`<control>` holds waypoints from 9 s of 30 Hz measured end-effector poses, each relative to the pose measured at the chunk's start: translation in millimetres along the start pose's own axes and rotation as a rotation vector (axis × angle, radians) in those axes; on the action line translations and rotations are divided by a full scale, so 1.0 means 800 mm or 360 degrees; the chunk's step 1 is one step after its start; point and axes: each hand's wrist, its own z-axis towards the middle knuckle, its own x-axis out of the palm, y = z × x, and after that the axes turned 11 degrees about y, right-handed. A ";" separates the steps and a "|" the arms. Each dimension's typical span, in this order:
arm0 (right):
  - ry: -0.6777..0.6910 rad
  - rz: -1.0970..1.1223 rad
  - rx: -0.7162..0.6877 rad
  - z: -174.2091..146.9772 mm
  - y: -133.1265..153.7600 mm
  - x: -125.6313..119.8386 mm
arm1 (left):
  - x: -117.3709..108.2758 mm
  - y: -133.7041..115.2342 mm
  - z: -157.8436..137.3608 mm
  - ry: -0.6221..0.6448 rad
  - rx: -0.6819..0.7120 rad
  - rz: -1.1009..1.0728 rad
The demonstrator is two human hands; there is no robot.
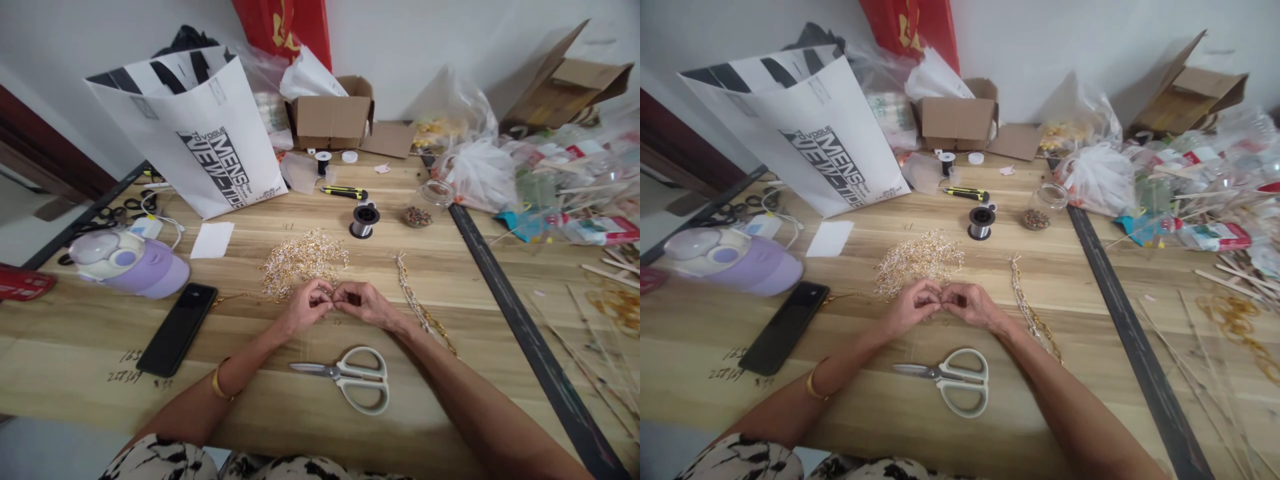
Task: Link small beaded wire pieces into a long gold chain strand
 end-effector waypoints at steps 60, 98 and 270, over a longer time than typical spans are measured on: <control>-0.0243 0.0525 0.0057 -0.003 -0.009 -0.012 | 0.001 0.008 -0.007 -0.0062 0.0194 0.0809; -0.0356 -0.0579 -0.0326 0.086 0.063 -0.013 | -0.008 0.012 -0.009 -0.0064 0.0166 0.0231; -0.0764 0.0038 -0.0051 -0.011 -0.005 0.026 | -0.064 -0.026 -0.020 0.0299 0.0367 0.0081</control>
